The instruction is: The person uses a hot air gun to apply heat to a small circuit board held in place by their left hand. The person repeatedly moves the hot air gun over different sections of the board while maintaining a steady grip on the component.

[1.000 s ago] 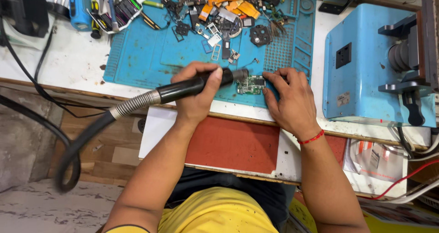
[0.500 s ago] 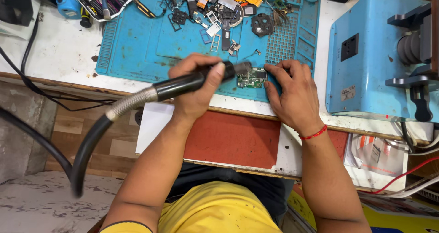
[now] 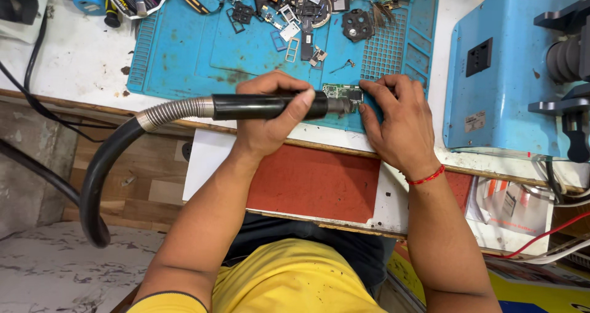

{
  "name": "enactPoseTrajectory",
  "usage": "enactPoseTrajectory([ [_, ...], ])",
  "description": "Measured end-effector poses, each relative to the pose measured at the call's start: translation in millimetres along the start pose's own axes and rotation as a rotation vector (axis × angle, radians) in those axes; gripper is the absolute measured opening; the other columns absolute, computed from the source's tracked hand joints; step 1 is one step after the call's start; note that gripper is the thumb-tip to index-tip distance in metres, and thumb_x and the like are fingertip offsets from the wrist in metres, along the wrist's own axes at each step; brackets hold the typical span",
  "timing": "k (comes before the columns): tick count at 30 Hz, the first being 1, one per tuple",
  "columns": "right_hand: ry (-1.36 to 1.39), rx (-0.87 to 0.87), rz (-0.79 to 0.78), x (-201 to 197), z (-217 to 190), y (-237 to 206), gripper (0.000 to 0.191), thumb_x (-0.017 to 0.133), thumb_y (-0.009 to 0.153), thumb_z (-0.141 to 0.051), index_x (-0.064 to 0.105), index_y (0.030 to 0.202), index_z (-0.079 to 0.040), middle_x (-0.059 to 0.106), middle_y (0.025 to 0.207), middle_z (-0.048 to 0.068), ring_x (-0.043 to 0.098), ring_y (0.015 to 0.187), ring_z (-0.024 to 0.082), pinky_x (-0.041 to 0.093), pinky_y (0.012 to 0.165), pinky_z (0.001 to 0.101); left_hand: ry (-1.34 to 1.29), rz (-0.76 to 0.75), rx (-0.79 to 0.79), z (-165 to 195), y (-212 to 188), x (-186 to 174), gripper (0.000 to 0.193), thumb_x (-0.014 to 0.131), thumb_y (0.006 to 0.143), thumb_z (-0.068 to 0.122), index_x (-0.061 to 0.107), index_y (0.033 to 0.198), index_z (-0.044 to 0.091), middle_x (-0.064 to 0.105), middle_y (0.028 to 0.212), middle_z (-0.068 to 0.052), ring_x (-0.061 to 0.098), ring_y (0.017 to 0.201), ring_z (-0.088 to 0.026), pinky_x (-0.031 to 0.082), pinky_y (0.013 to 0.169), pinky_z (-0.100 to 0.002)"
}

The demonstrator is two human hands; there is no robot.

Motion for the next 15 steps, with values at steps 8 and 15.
enactPoseTrajectory([
  [8, 0.009, -0.002, 0.007, -1.1, 1.8, -0.7, 0.032, 0.074, 0.094, -0.015, 0.073, 0.126, -0.009, 0.06, 0.116, 0.011, 0.055, 0.104, 0.033, 0.051, 0.09, 0.044, -0.037, 0.106, 0.008, 2.0, 2.8, -1.4, 0.014, 0.076, 0.096, 0.014, 0.072, 0.102, 0.001, 0.074, 0.095, -0.007, 0.068, 0.086, -0.012, 0.055, 0.082, -0.026],
  [15, 0.001, -0.007, 0.014, -2.9, 0.7, 0.4, 0.034, 0.074, 0.092, -0.016, 0.073, 0.126, -0.01, 0.06, 0.117, 0.012, 0.056, 0.106, 0.034, 0.051, 0.091, 0.0443, -0.006, 0.077, 0.022, 0.2, 0.4, -1.7, 0.014, 0.076, 0.098, 0.013, 0.073, 0.103, 0.0, 0.072, 0.095, -0.006, 0.066, 0.088, -0.012, 0.053, 0.084, -0.027],
])
Point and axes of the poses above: each hand's wrist, its own y-axis towards the middle knuckle, its own x-axis out of the palm, z = x × y, the point moved 7 cm from there along y, towards the middle knuckle
